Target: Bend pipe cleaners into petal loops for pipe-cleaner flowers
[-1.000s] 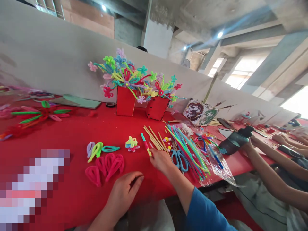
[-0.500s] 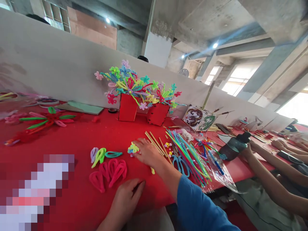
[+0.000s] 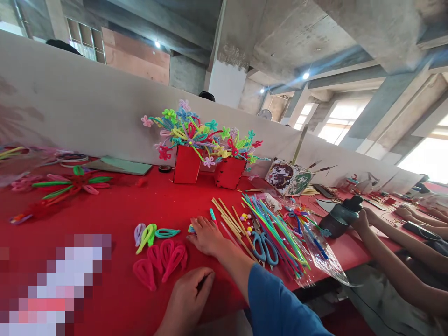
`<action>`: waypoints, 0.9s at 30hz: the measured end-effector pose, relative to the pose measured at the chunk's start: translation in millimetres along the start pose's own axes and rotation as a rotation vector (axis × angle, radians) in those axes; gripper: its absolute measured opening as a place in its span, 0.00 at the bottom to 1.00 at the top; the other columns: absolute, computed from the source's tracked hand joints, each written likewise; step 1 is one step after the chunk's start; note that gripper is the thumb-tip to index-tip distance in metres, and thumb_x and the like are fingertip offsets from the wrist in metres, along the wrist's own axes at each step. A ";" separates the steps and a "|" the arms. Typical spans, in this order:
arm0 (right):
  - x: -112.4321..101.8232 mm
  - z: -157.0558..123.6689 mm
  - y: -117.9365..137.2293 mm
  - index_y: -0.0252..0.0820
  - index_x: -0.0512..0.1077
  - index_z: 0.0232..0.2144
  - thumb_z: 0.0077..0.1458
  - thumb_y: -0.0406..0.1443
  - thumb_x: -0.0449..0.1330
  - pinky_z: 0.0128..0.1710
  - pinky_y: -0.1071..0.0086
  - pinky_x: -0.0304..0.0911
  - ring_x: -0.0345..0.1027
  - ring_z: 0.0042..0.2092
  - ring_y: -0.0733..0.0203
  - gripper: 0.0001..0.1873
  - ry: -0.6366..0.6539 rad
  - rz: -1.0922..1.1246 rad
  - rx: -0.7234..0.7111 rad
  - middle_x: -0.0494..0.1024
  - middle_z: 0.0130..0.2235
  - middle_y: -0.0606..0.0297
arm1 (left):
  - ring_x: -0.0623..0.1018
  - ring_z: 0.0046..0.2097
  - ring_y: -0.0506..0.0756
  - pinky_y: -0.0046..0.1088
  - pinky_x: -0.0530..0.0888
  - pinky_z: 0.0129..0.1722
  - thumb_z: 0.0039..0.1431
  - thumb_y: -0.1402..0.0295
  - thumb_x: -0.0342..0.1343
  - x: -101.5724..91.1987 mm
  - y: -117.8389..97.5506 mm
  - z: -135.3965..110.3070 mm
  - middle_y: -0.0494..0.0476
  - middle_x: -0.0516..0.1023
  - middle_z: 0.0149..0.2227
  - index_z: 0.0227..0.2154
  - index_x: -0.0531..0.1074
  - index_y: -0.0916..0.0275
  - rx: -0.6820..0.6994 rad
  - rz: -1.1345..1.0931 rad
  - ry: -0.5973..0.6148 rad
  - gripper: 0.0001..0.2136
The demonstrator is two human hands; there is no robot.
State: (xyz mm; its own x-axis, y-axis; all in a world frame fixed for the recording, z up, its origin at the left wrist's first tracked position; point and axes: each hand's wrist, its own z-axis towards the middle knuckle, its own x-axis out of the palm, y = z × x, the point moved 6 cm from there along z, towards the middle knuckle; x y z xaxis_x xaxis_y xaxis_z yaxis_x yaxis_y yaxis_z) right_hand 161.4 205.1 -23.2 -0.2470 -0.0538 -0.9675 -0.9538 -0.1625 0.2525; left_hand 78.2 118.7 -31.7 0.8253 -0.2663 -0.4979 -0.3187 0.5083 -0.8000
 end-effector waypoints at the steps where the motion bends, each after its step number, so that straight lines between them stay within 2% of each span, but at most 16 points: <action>1: -5.9 -0.4 -0.6 0.36 0.49 0.61 0.59 0.47 0.46 0.57 0.50 0.47 0.44 0.62 0.48 0.32 -0.002 0.015 0.011 0.52 0.62 0.47 | 0.77 0.29 0.54 0.25 0.71 0.30 0.57 0.65 0.47 0.0 0.5 -0.1 0.54 0.80 0.26 0.26 0.75 0.59 -0.002 0.000 -0.002 0.12; 5: -42.2 -4.8 -1.5 0.36 0.49 0.61 0.59 0.45 0.49 0.59 0.52 0.45 0.39 0.64 0.47 0.33 -0.088 0.057 0.032 0.45 0.64 0.48 | 0.77 0.28 0.54 0.26 0.71 0.29 0.58 0.64 0.47 0.4 2.0 -0.7 0.55 0.80 0.25 0.25 0.75 0.60 -0.017 0.006 0.001 0.14; 7: -58.8 -6.6 3.9 0.36 0.51 0.60 0.59 0.43 0.49 0.60 0.54 0.43 0.37 0.64 0.49 0.30 -0.169 0.034 -0.033 0.45 0.64 0.51 | 0.78 0.29 0.54 0.26 0.71 0.29 0.58 0.64 0.47 0.4 2.0 -0.7 0.55 0.80 0.26 0.26 0.76 0.60 -0.023 0.001 0.004 0.13; 9: -63.7 -6.6 12.5 0.36 0.53 0.59 0.60 0.42 0.48 0.61 0.57 0.41 0.34 0.65 0.53 0.28 -0.215 0.009 -0.140 0.45 0.64 0.54 | 0.78 0.29 0.54 0.25 0.71 0.29 0.58 0.64 0.47 0.1 1.5 -0.6 0.54 0.80 0.26 0.27 0.76 0.60 -0.024 -0.006 0.009 0.13; 12: -44.3 -1.6 18.7 0.35 0.52 0.59 0.61 0.42 0.46 0.62 0.57 0.39 0.33 0.65 0.55 0.27 -0.162 0.007 -0.216 0.46 0.64 0.54 | 0.77 0.28 0.54 0.26 0.71 0.28 0.58 0.64 0.47 -0.7 0.5 -0.3 0.53 0.80 0.25 0.26 0.75 0.59 -0.022 -0.008 0.010 0.13; 16: 1.2 4.6 12.2 0.27 0.54 0.58 0.61 0.45 0.44 0.61 0.54 0.42 0.37 0.64 0.50 0.31 0.015 0.050 -0.134 0.49 0.62 0.47 | 0.77 0.29 0.54 0.26 0.71 0.29 0.58 0.63 0.47 -2.1 -1.3 0.0 0.53 0.80 0.26 0.26 0.74 0.58 -0.017 -0.004 0.003 0.13; 18: 12.6 3.7 9.2 0.26 0.53 0.58 0.60 0.48 0.43 0.61 0.53 0.40 0.35 0.64 0.48 0.34 0.032 0.094 -0.087 0.48 0.63 0.46 | 0.77 0.29 0.54 0.26 0.71 0.29 0.58 0.63 0.47 -2.4 -2.2 0.1 0.53 0.80 0.26 0.25 0.74 0.58 -0.013 -0.007 0.003 0.13; 24: 10.0 -1.4 8.6 0.26 0.50 0.60 0.60 0.51 0.39 0.61 0.50 0.35 0.34 0.64 0.47 0.37 0.004 0.179 0.021 0.47 0.63 0.46 | 0.77 0.30 0.54 0.26 0.72 0.30 0.58 0.62 0.46 -2.6 -2.3 -0.2 0.53 0.80 0.27 0.27 0.73 0.59 -0.010 -0.024 -0.004 0.12; 27: 0.5 -2.8 7.1 0.33 0.47 0.61 0.60 0.51 0.40 0.60 0.45 0.34 0.34 0.64 0.46 0.35 -0.016 0.244 0.079 0.46 0.63 0.48 | 0.77 0.30 0.54 0.27 0.72 0.31 0.58 0.63 0.46 -3.0 -1.3 -0.2 0.54 0.80 0.27 0.27 0.74 0.59 -0.018 -0.019 -0.012 0.12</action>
State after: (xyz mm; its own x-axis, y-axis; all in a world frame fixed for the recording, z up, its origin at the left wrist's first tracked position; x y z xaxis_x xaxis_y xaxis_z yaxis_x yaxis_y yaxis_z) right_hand 155.0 201.2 -21.8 -0.4738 -0.0665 -0.8781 -0.8758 -0.0690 0.4777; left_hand 76.0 118.7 -29.3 0.8365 -0.2658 -0.4791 -0.3116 0.4884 -0.8151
